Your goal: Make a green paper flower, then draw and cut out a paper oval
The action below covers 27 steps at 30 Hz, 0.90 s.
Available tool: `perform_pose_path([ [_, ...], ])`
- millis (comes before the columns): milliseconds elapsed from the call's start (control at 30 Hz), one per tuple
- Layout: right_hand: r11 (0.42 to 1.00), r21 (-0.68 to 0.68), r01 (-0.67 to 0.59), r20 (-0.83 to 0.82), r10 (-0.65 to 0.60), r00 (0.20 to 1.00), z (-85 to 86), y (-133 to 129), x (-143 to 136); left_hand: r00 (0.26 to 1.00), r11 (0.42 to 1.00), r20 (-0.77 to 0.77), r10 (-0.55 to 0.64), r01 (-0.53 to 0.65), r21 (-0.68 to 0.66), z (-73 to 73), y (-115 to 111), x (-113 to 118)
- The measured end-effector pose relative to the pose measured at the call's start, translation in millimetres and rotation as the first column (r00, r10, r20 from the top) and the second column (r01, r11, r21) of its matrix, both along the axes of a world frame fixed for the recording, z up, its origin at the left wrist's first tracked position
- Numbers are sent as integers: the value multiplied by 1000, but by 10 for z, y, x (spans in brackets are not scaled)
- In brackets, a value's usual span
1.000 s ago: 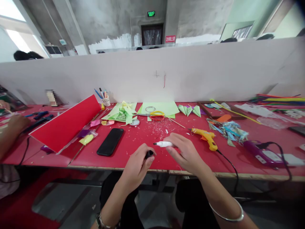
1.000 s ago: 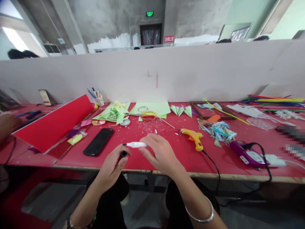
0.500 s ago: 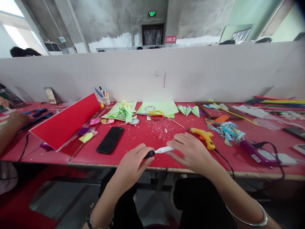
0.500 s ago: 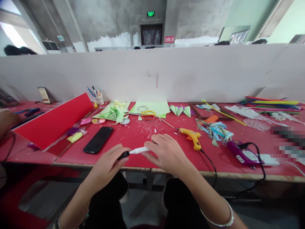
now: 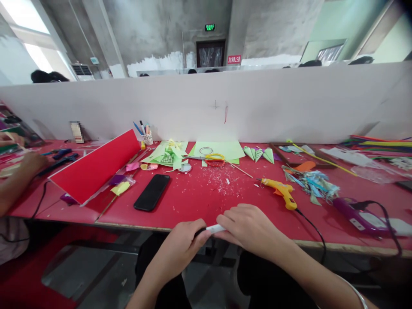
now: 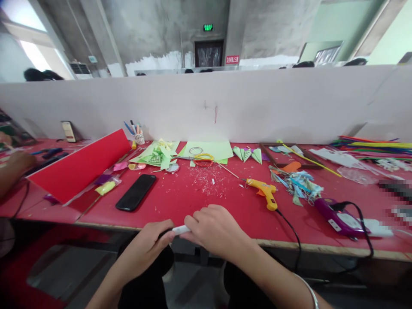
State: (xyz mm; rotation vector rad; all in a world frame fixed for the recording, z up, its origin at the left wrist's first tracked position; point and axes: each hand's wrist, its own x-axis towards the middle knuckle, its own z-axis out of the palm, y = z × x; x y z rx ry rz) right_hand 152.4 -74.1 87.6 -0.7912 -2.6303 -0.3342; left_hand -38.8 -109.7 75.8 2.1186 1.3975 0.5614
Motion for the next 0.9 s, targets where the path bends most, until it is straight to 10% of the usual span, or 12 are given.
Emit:
perform_pose_path([
  [900,999,-44,-17,59,19,998,-131,101,-30,995,991,69,70,-77,105,-93,101,159],
])
